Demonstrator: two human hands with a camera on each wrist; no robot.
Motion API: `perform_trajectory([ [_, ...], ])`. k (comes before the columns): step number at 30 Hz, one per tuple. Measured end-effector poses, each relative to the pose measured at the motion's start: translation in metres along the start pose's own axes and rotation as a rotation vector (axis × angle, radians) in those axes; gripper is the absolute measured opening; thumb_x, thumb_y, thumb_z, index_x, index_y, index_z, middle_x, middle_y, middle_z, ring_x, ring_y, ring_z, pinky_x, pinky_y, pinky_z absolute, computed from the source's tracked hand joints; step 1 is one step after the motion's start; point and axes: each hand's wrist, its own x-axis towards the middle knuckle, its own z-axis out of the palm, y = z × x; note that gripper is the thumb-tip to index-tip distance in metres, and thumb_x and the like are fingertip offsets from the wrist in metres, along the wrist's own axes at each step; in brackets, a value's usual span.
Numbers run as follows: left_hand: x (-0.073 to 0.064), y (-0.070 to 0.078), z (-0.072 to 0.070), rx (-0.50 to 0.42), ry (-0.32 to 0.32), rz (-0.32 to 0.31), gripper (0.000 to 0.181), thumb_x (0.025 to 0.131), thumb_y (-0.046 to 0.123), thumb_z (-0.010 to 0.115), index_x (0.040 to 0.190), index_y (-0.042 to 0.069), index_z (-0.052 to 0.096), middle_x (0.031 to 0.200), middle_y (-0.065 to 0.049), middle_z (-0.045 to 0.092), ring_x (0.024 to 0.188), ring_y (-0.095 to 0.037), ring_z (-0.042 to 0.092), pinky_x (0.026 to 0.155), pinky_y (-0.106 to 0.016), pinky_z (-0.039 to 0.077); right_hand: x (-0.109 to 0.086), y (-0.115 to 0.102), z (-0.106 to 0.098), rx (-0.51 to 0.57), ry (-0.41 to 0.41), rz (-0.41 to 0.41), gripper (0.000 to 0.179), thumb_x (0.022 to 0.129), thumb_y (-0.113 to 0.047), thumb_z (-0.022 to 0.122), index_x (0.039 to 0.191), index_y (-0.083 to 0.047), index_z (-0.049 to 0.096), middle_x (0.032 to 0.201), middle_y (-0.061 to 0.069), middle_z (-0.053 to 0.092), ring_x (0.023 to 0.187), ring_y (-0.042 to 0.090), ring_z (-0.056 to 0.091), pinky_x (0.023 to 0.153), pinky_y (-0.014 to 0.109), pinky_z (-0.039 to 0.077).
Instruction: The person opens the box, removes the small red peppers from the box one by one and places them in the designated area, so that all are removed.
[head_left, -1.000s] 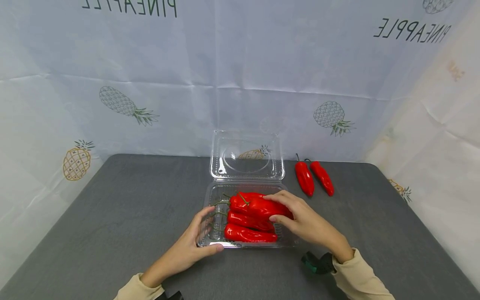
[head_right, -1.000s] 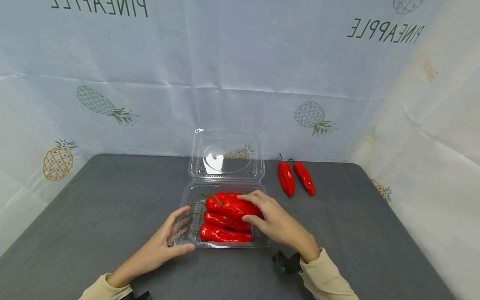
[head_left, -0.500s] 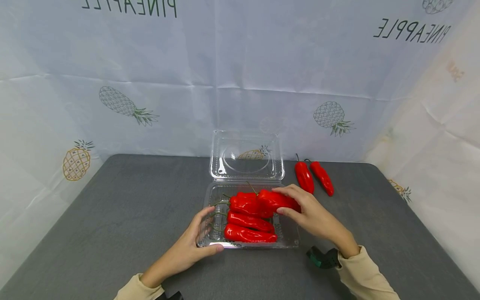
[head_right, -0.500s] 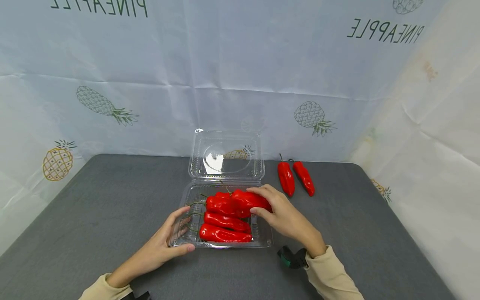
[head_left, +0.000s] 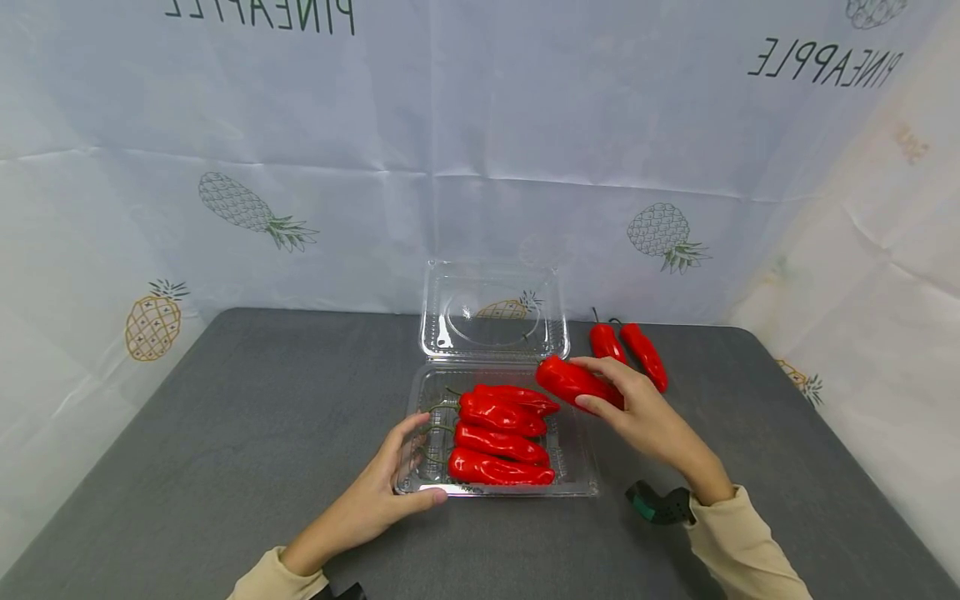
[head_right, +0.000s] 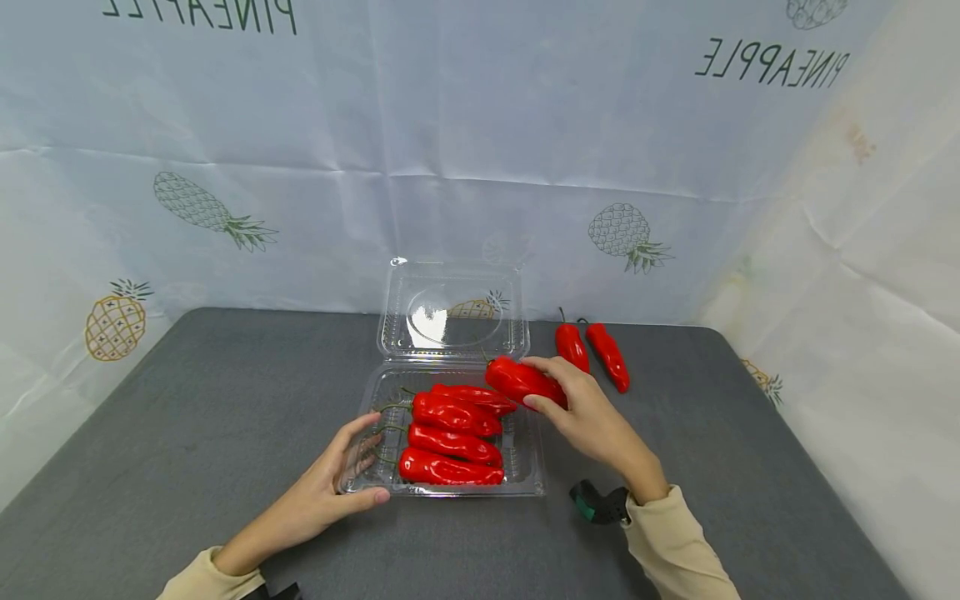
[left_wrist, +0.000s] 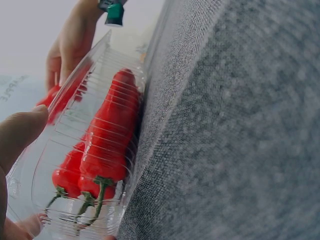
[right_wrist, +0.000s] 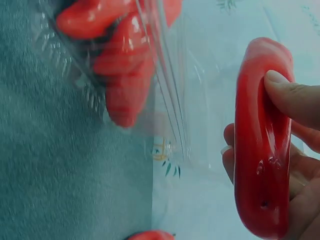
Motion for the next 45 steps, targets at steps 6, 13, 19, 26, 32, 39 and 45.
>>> perform_trajectory([
  [6,0.0,0.0,0.0,0.002,0.004,0.002,0.092,0.084,0.022,0.08,0.154,0.014,0.02,0.161,-0.018,0.021,0.147,-0.044,0.028,0.118,-0.051,0.029,-0.001,0.012,-0.008,-0.026,0.04,0.036,0.055,0.091,-0.011,0.071,0.142,-0.008,0.05,0.133,0.014,0.059,0.105,0.026,0.059,0.077,0.023,0.059],
  [13,0.0,-0.001,0.0,0.001,0.001,-0.003,0.092,0.084,0.023,0.08,0.154,0.016,0.02,0.162,-0.017,0.02,0.147,-0.044,0.028,0.118,-0.051,0.029,-0.001,0.022,-0.016,-0.039,0.095,0.04,0.056,0.091,-0.005,0.069,0.143,-0.004,0.046,0.132,0.022,0.056,0.107,0.035,0.059,0.079,0.034,0.063],
  [19,0.0,0.0,0.0,0.0,-0.001,-0.008,0.093,0.084,0.023,0.08,0.154,0.015,0.019,0.162,-0.017,0.02,0.148,-0.044,0.028,0.118,-0.051,0.03,-0.002,0.032,-0.02,-0.03,0.13,0.058,0.059,0.091,0.002,0.066,0.144,0.001,0.041,0.136,0.027,0.051,0.112,0.044,0.058,0.082,0.054,0.061],
  [26,0.0,0.0,0.0,-0.004,-0.003,-0.004,0.093,0.084,0.023,0.08,0.154,0.015,0.019,0.162,-0.017,0.019,0.148,-0.044,0.028,0.118,-0.051,0.029,-0.002,0.043,-0.026,-0.018,0.171,0.093,0.057,0.094,-0.001,0.063,0.146,0.002,0.04,0.132,0.029,0.055,0.106,0.044,0.063,0.076,0.037,0.065],
  [32,0.0,0.001,0.0,0.006,-0.003,-0.004,0.092,0.085,0.023,0.079,0.154,0.016,0.019,0.162,-0.017,0.019,0.148,-0.044,0.027,0.118,-0.051,0.029,-0.003,0.054,-0.031,-0.01,0.208,0.155,0.056,0.096,-0.006,0.062,0.147,0.001,0.04,0.129,0.028,0.057,0.104,0.043,0.064,0.07,0.014,0.056],
  [39,0.0,0.0,0.0,0.013,0.002,0.001,0.091,0.085,0.023,0.079,0.154,0.016,0.02,0.162,-0.018,0.02,0.147,-0.044,0.028,0.117,-0.051,0.03,-0.004,0.067,-0.035,-0.045,0.255,0.235,0.055,0.097,-0.012,0.063,0.146,0.001,0.041,0.135,0.031,0.052,0.108,0.05,0.063,0.08,0.053,0.062],
  [45,0.0,0.001,0.001,-0.003,0.004,0.009,0.092,0.085,0.021,0.079,0.154,0.013,0.02,0.161,-0.019,0.02,0.147,-0.044,0.029,0.117,-0.051,0.03,-0.006,0.078,-0.041,-0.056,0.295,0.241,0.057,0.096,-0.015,0.065,0.145,0.003,0.041,0.135,0.033,0.052,0.109,0.052,0.062,0.084,0.056,0.059],
])
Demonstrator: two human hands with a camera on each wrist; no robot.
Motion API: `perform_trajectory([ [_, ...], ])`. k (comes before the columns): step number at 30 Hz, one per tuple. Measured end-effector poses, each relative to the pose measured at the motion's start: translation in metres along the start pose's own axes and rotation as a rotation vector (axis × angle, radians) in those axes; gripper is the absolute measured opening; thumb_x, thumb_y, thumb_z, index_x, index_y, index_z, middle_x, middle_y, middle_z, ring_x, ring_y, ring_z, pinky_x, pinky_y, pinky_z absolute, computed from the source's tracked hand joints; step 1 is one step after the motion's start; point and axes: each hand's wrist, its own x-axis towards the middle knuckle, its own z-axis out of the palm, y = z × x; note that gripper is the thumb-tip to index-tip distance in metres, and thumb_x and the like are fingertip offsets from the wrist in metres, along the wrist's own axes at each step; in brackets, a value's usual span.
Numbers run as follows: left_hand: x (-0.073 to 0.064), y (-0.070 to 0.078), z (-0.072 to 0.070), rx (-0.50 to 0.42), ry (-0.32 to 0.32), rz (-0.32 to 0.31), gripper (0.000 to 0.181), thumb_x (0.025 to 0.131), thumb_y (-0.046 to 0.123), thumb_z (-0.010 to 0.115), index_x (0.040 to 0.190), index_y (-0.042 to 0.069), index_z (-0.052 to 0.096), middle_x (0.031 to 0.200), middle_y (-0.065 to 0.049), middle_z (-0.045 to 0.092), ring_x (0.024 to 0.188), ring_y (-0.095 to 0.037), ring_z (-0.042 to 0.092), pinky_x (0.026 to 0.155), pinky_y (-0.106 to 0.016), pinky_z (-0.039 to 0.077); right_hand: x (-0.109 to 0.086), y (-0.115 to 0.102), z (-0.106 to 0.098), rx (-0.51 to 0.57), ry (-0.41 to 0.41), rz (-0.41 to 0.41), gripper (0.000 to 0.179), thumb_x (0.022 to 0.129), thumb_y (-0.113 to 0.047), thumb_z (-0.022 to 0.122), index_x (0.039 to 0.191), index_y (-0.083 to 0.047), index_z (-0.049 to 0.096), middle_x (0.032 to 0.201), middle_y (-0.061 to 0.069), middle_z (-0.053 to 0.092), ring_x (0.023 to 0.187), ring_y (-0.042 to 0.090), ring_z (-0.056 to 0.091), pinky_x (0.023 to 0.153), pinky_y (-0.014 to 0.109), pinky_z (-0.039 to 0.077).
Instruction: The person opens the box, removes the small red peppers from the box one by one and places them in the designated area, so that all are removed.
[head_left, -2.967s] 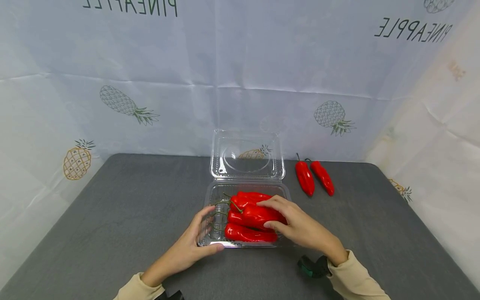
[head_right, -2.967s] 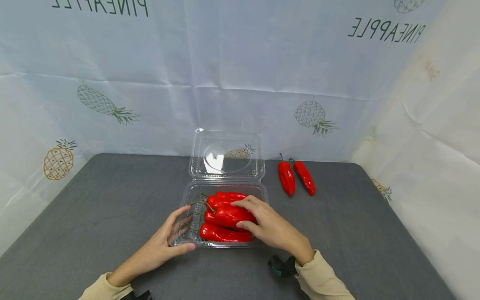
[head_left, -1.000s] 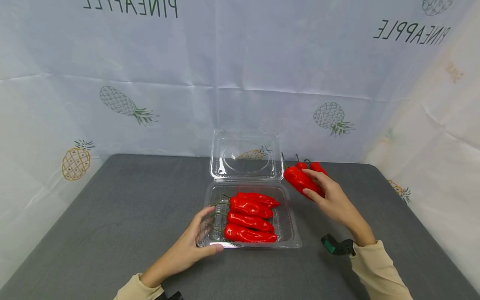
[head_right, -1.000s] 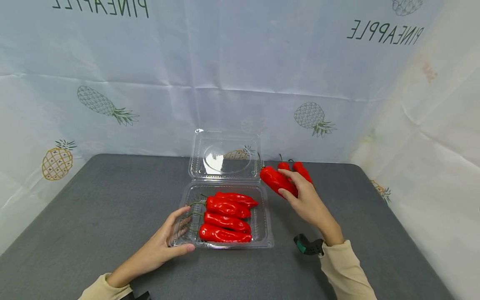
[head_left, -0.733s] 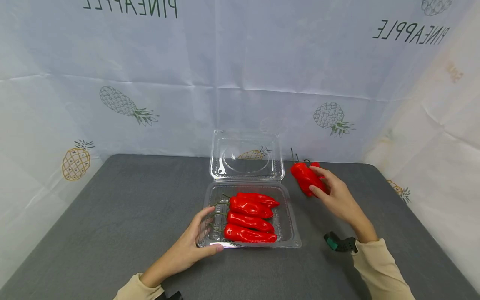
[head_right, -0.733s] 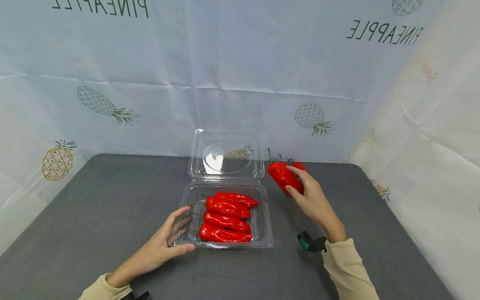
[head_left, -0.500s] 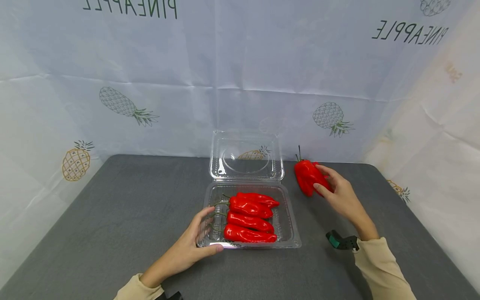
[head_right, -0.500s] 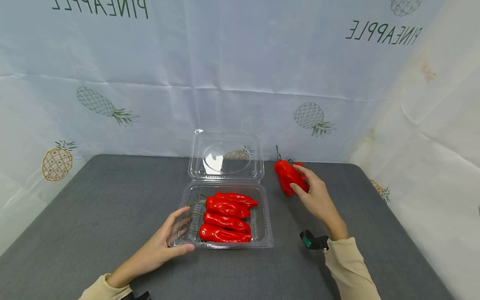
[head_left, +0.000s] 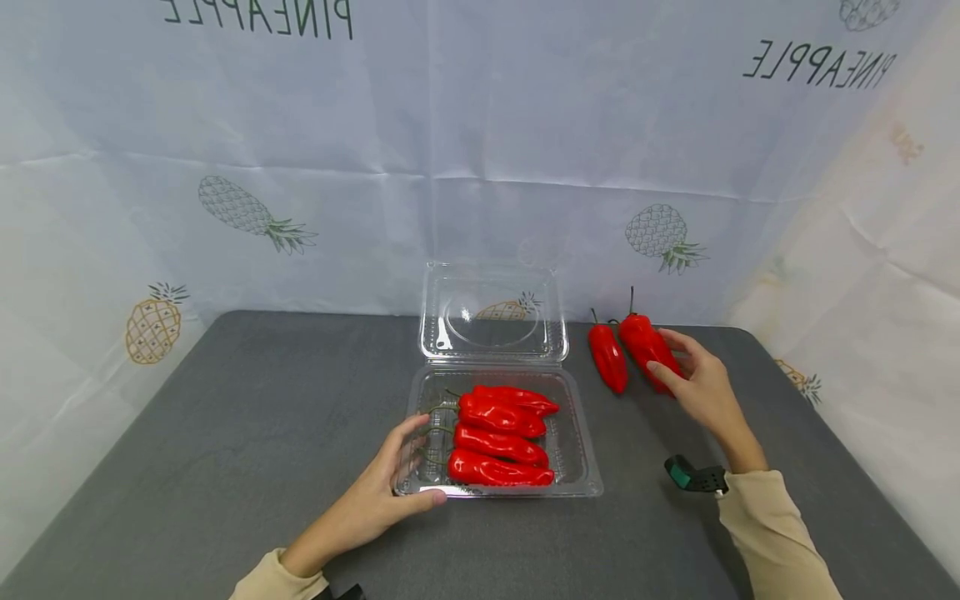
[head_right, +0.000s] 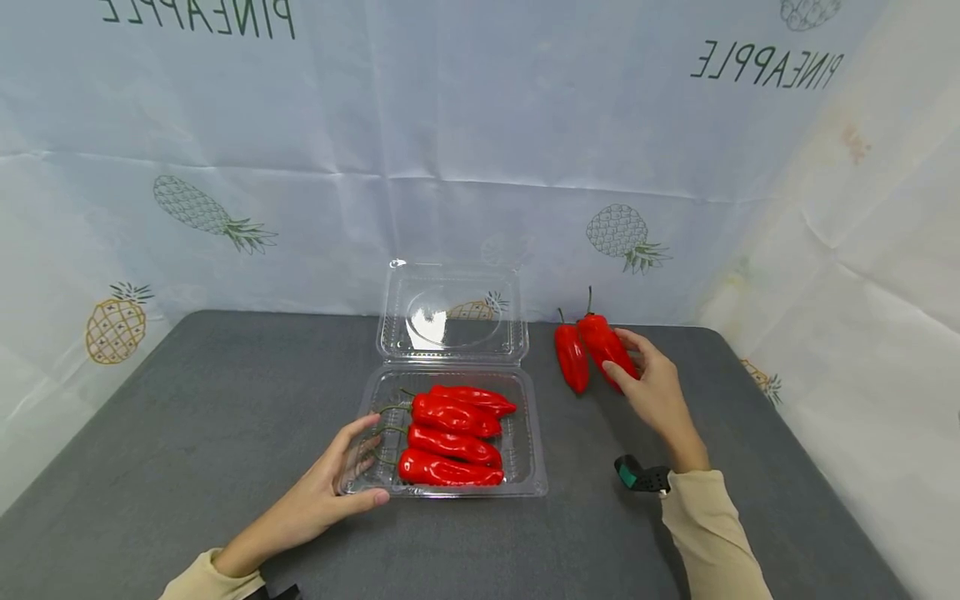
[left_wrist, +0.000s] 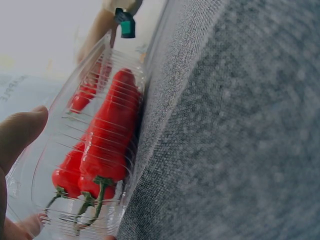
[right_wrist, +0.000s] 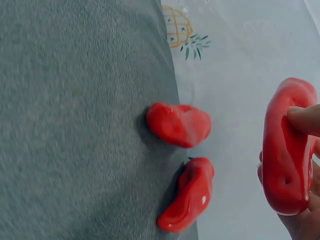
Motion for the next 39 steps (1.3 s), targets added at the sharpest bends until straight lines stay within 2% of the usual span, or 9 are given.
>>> perform_trajectory([
  [4,0.0,0.0,0.0,-0.001,-0.001,0.0,0.093,0.084,0.02,0.08,0.154,0.011,0.02,0.161,-0.019,0.02,0.147,-0.044,0.029,0.117,-0.051,0.03,0.002,0.008,-0.005,-0.016,0.015,0.015,0.058,0.097,-0.018,0.064,0.146,0.003,0.041,0.135,0.033,0.053,0.109,0.052,0.062,0.081,0.036,0.063],
  [7,0.0,0.0,0.0,0.003,-0.003,-0.001,0.093,0.084,0.021,0.08,0.154,0.011,0.019,0.161,-0.019,0.02,0.147,-0.044,0.029,0.117,-0.051,0.03,0.005,0.013,-0.008,-0.037,0.027,0.035,0.058,0.098,-0.02,0.063,0.146,0.003,0.041,0.135,0.033,0.053,0.11,0.052,0.062,0.083,0.041,0.063],
  [9,0.0,0.0,-0.001,0.002,-0.002,0.0,0.092,0.084,0.02,0.079,0.154,0.011,0.019,0.161,-0.019,0.02,0.147,-0.045,0.028,0.117,-0.051,0.03,0.007,0.017,-0.01,-0.042,0.031,0.045,0.058,0.098,-0.019,0.062,0.146,0.004,0.04,0.135,0.034,0.052,0.11,0.053,0.061,0.087,0.057,0.058],
  [11,0.0,0.0,-0.001,-0.002,-0.001,0.002,0.092,0.084,0.02,0.079,0.154,0.012,0.02,0.161,-0.019,0.02,0.147,-0.045,0.028,0.117,-0.051,0.03,0.009,0.021,-0.011,-0.048,0.034,0.055,0.058,0.098,-0.019,0.062,0.146,0.004,0.04,0.135,0.035,0.051,0.111,0.054,0.06,0.089,0.063,0.055],
  [22,0.0,0.001,-0.001,-0.004,0.003,0.003,0.093,0.083,0.02,0.08,0.154,0.011,0.02,0.161,-0.019,0.021,0.147,-0.044,0.028,0.117,-0.051,0.03,0.019,0.041,-0.011,-0.07,0.021,0.107,0.059,0.1,-0.021,0.059,0.147,0.006,0.037,0.138,0.038,0.048,0.114,0.055,0.057,0.087,0.065,0.055],
  [27,0.0,0.0,-0.001,0.001,0.0,0.003,0.093,0.084,0.021,0.08,0.154,0.012,0.02,0.161,-0.018,0.021,0.147,-0.045,0.028,0.117,-0.051,0.031,0.023,0.052,-0.01,-0.103,0.035,0.141,0.058,0.099,-0.021,0.06,0.146,0.006,0.039,0.136,0.037,0.05,0.111,0.053,0.059,0.072,0.046,0.062],
  [30,0.0,0.0,-0.001,0.006,0.0,0.002,0.093,0.084,0.021,0.08,0.154,0.013,0.02,0.161,-0.018,0.021,0.147,-0.045,0.028,0.117,-0.052,0.031,0.025,0.056,-0.01,-0.126,0.036,0.159,0.058,0.098,-0.021,0.061,0.144,0.007,0.04,0.135,0.037,0.051,0.108,0.052,0.06,0.064,0.031,0.059],
  [34,0.0,0.0,-0.001,0.01,0.0,0.001,0.092,0.084,0.021,0.08,0.154,0.014,0.021,0.161,-0.017,0.021,0.147,-0.045,0.029,0.117,-0.052,0.031,0.027,0.06,-0.008,-0.141,0.024,0.192,0.059,0.098,-0.02,0.062,0.144,0.009,0.039,0.135,0.038,0.05,0.108,0.052,0.059,0.072,0.045,0.062],
  [39,0.0,-0.001,-0.001,0.009,0.0,0.003,0.093,0.084,0.021,0.08,0.154,0.014,0.021,0.161,-0.018,0.021,0.147,-0.045,0.029,0.117,-0.052,0.031,0.03,0.066,-0.007,-0.148,0.007,0.241,0.06,0.098,-0.019,0.06,0.144,0.011,0.037,0.136,0.039,0.048,0.111,0.052,0.056,0.088,0.061,0.056],
])
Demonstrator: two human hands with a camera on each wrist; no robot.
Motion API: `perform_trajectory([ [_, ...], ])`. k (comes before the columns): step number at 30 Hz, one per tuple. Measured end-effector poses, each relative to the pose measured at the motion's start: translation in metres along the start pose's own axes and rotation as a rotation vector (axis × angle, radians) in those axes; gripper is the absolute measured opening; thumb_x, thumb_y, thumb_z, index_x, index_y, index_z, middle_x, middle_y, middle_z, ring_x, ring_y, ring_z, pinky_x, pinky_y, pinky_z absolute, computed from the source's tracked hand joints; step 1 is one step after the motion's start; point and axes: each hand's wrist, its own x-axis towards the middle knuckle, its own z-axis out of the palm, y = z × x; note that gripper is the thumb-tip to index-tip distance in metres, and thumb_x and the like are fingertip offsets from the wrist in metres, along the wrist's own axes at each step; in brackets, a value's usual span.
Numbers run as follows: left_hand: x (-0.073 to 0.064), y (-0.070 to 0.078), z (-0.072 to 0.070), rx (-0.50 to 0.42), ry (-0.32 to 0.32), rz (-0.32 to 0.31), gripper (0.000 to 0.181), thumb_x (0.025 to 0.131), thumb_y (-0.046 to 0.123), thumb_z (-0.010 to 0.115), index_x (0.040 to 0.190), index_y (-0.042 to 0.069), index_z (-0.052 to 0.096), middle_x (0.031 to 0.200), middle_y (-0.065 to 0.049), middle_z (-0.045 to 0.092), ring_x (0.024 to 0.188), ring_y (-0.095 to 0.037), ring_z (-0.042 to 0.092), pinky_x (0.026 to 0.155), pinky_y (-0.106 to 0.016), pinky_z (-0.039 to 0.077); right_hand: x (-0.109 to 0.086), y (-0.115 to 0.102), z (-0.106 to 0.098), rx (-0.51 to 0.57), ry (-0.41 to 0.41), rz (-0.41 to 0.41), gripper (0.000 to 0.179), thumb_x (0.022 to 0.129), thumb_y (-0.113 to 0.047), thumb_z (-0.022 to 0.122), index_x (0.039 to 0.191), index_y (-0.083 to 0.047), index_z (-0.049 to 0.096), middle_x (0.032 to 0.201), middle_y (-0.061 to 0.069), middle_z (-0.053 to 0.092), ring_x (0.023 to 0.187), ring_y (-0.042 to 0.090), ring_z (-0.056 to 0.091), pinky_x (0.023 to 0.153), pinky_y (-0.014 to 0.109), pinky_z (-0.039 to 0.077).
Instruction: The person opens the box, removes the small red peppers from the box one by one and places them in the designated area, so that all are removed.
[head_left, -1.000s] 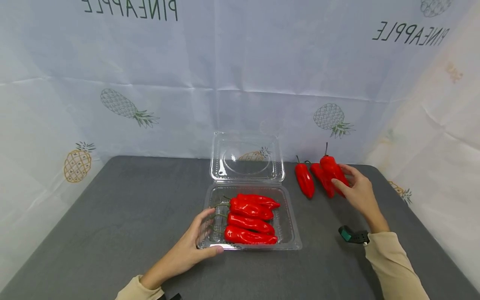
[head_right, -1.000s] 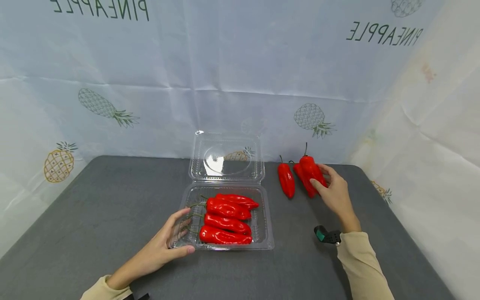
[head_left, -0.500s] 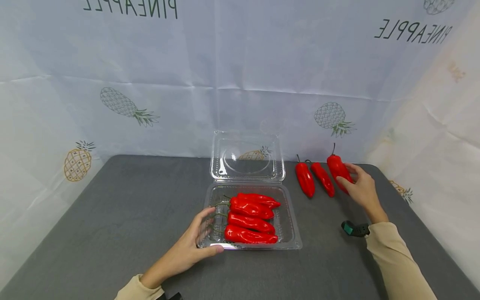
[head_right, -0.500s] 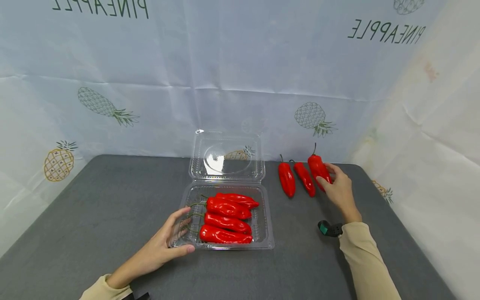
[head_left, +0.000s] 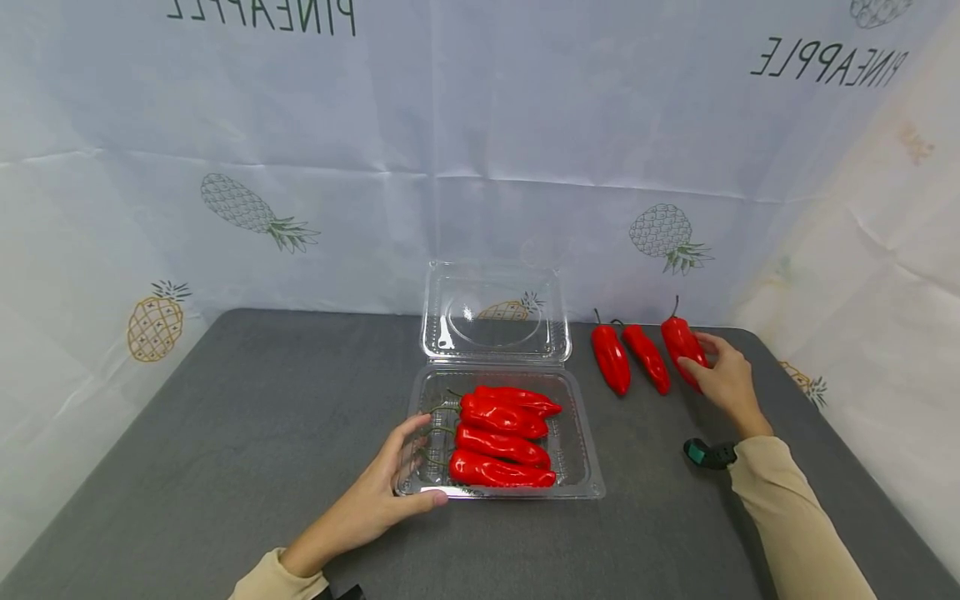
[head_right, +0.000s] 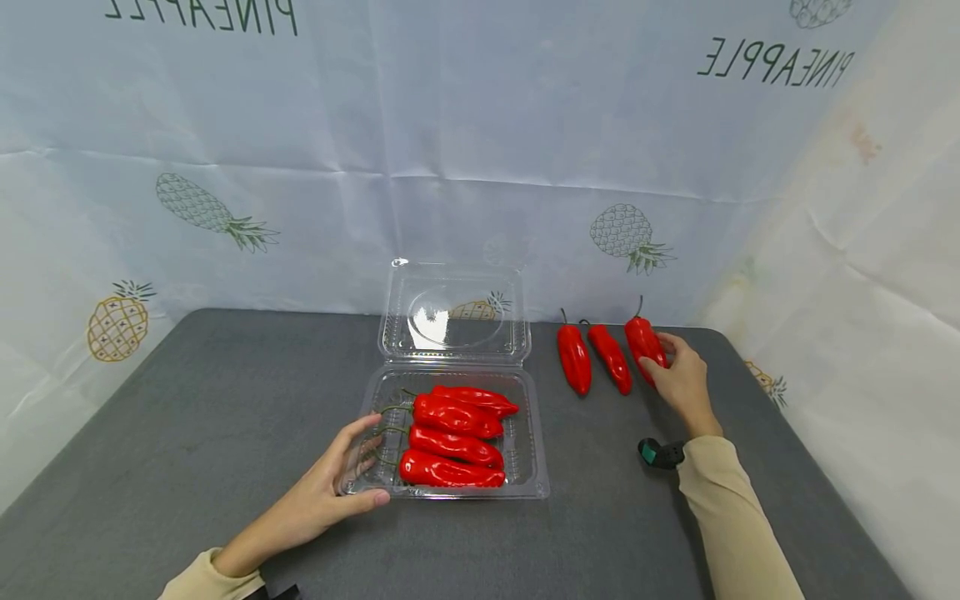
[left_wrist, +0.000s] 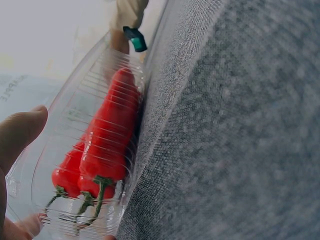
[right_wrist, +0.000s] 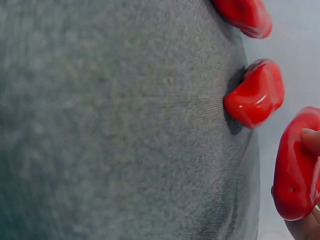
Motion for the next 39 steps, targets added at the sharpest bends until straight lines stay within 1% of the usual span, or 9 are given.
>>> perform_trajectory([
  [6,0.0,-0.001,0.0,-0.008,-0.003,0.01,0.092,0.084,0.02,0.08,0.154,0.014,0.02,0.161,-0.019,0.02,0.147,-0.045,0.028,0.117,-0.052,0.03,0.006,0.005,0.002,-0.01,-0.027,0.044,0.061,0.097,-0.018,0.06,0.144,0.013,0.035,0.137,0.041,0.045,0.116,0.054,0.05,0.096,0.065,0.049],
  [11,0.0,-0.002,0.0,-0.018,-0.006,0.029,0.091,0.084,0.019,0.079,0.154,0.012,0.021,0.161,-0.021,0.021,0.146,-0.046,0.029,0.116,-0.052,0.031,0.011,0.008,0.004,-0.013,-0.045,0.067,0.061,0.097,-0.016,0.06,0.144,0.014,0.034,0.137,0.042,0.044,0.119,0.055,0.047,0.099,0.066,0.047],
  [24,0.0,-0.001,-0.001,-0.025,-0.006,0.026,0.091,0.084,0.019,0.079,0.154,0.013,0.021,0.162,-0.019,0.019,0.147,-0.045,0.029,0.117,-0.051,0.03,0.019,0.012,0.009,-0.026,-0.073,0.094,0.061,0.097,-0.015,0.058,0.145,0.013,0.032,0.138,0.043,0.042,0.121,0.055,0.044,0.102,0.067,0.046],
  [33,0.0,0.0,-0.001,-0.032,-0.01,0.019,0.092,0.084,0.019,0.079,0.154,0.013,0.02,0.162,-0.019,0.019,0.147,-0.044,0.029,0.117,-0.051,0.03,0.02,0.012,0.01,-0.05,-0.06,0.078,0.059,0.097,-0.017,0.058,0.141,0.014,0.036,0.136,0.043,0.044,0.118,0.056,0.047,0.099,0.067,0.046],
  [39,0.0,0.0,-0.001,-0.036,-0.011,0.015,0.093,0.084,0.018,0.08,0.154,0.013,0.02,0.162,-0.017,0.019,0.147,-0.044,0.027,0.118,-0.05,0.03,0.02,0.011,0.009,-0.067,-0.059,0.131,0.058,0.096,-0.019,0.058,0.14,0.014,0.039,0.136,0.042,0.045,0.12,0.056,0.046,0.099,0.067,0.046],
])
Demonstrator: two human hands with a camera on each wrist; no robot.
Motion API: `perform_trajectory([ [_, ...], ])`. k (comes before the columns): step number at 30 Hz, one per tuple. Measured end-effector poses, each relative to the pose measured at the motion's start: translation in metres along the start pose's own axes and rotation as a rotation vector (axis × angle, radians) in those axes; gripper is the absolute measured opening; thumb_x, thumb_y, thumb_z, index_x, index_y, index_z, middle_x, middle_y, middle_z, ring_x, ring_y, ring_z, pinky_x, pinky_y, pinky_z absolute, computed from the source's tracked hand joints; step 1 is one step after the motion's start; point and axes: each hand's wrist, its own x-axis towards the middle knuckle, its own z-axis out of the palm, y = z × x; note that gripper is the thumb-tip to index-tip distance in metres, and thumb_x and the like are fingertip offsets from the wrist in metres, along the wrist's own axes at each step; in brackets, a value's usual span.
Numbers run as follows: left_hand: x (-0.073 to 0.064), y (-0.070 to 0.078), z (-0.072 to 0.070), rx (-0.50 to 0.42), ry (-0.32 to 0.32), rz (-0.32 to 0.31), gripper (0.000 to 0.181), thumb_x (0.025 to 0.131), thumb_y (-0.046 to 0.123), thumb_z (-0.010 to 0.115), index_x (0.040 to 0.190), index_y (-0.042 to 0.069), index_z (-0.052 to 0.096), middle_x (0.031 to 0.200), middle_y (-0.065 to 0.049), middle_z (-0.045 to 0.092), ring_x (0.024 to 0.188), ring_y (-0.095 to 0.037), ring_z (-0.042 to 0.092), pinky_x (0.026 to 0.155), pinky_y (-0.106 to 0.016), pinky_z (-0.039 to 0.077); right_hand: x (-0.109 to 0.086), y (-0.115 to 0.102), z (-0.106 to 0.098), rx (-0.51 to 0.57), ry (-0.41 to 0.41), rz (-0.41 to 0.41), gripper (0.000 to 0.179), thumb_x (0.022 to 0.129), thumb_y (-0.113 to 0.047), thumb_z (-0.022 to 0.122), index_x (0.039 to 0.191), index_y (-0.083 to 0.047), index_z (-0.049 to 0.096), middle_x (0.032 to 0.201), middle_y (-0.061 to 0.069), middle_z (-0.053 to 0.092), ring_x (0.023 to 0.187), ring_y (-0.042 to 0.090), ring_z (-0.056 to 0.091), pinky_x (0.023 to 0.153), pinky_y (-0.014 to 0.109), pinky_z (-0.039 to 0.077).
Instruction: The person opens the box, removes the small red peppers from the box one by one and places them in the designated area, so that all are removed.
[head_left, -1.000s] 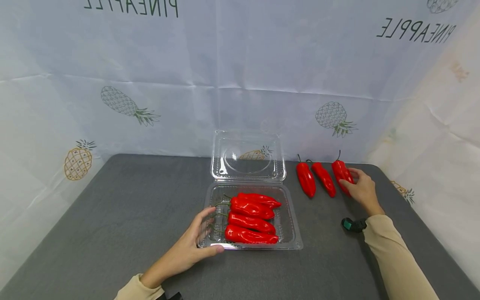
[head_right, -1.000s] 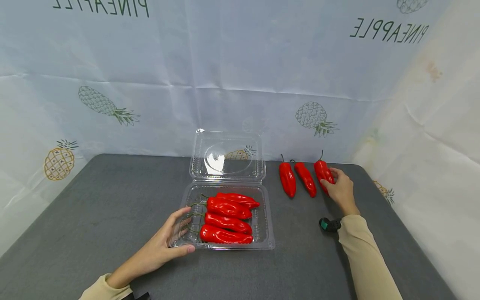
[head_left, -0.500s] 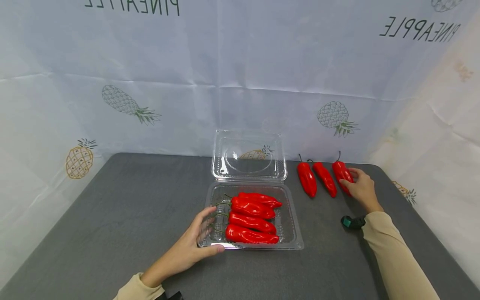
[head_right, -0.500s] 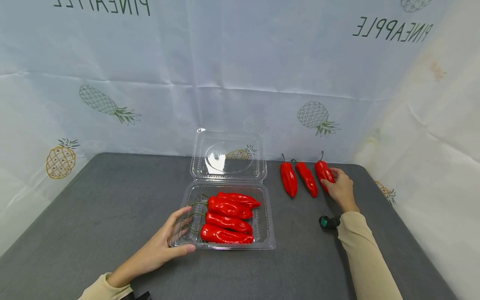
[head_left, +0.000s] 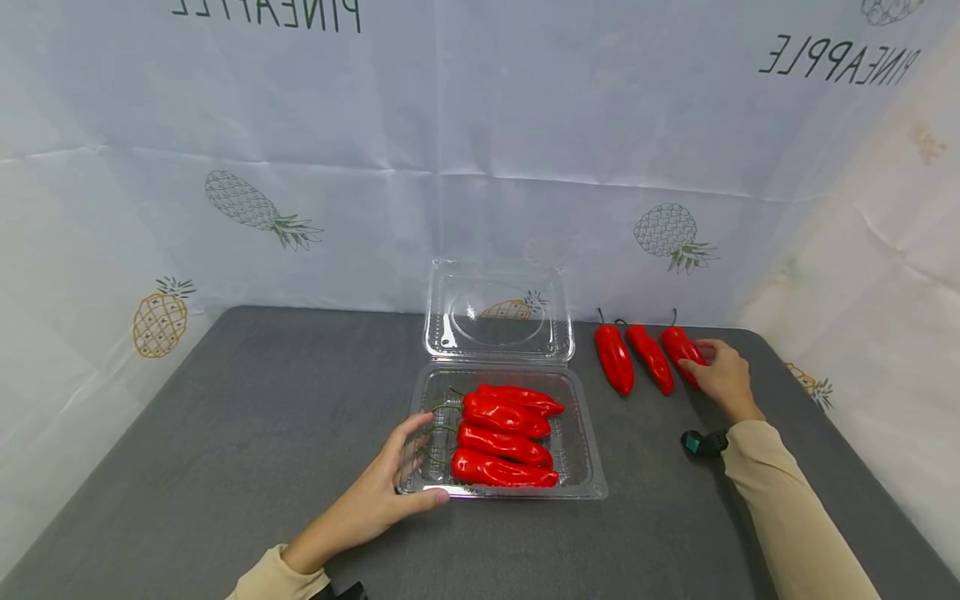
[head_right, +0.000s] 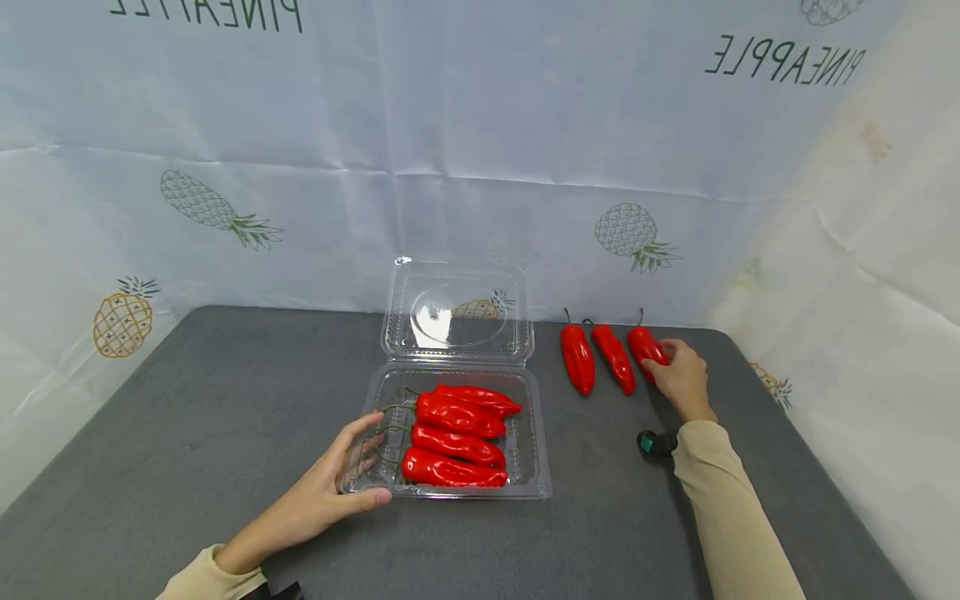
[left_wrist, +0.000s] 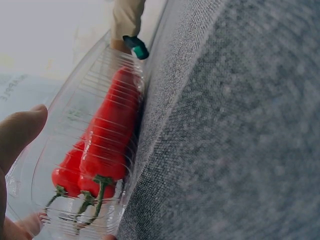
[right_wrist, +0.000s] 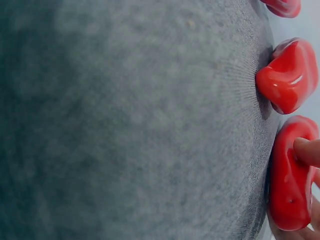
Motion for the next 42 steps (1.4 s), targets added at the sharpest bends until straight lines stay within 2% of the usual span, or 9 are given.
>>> perform_trajectory([
  [6,0.0,0.0,0.0,-0.003,-0.001,0.004,0.093,0.084,0.018,0.08,0.154,0.011,0.02,0.162,-0.018,0.018,0.147,-0.044,0.028,0.118,-0.051,0.03,-0.002,-0.003,-0.001,-0.002,0.006,0.055,0.059,0.097,-0.022,0.059,0.14,0.013,0.039,0.137,0.041,0.045,0.123,0.055,0.045,0.102,0.065,0.046],
  [9,0.0,0.0,0.0,0.002,0.002,0.003,0.093,0.083,0.019,0.08,0.154,0.011,0.02,0.162,-0.019,0.019,0.147,-0.044,0.028,0.117,-0.051,0.03,-0.005,-0.004,-0.001,0.013,0.023,0.047,0.059,0.097,-0.022,0.06,0.14,0.013,0.039,0.138,0.04,0.045,0.124,0.054,0.046,0.103,0.065,0.045],
  [14,0.0,0.0,0.0,0.006,0.005,0.007,0.093,0.083,0.018,0.08,0.154,0.01,0.02,0.161,-0.02,0.02,0.147,-0.045,0.029,0.117,-0.051,0.031,-0.01,-0.004,-0.001,0.038,0.064,-0.018,0.058,0.097,-0.022,0.06,0.139,0.013,0.042,0.137,0.04,0.047,0.122,0.054,0.048,0.102,0.065,0.045],
  [22,0.0,0.0,0.0,0.012,0.006,0.008,0.091,0.084,0.018,0.079,0.154,0.011,0.021,0.161,-0.02,0.02,0.147,-0.045,0.029,0.117,-0.051,0.031,-0.018,-0.01,-0.001,0.054,0.105,-0.079,0.055,0.097,-0.02,0.061,0.138,0.012,0.045,0.134,0.039,0.05,0.119,0.054,0.052,0.1,0.065,0.048],
  [29,-0.001,-0.001,0.0,0.017,0.003,0.007,0.091,0.084,0.019,0.079,0.154,0.012,0.021,0.161,-0.019,0.02,0.147,-0.045,0.028,0.117,-0.051,0.03,-0.025,-0.019,-0.005,0.041,0.094,-0.105,0.058,0.097,-0.024,0.062,0.14,0.011,0.044,0.134,0.039,0.05,0.118,0.054,0.053,0.097,0.064,0.05],
  [42,-0.001,0.0,0.0,0.023,0.006,0.003,0.092,0.084,0.021,0.08,0.154,0.014,0.021,0.162,-0.018,0.019,0.147,-0.045,0.028,0.117,-0.051,0.031,-0.048,-0.04,-0.008,0.056,0.082,-0.23,0.056,0.097,-0.026,0.064,0.14,0.006,0.047,0.133,0.035,0.053,0.116,0.051,0.057,0.091,0.064,0.053],
])
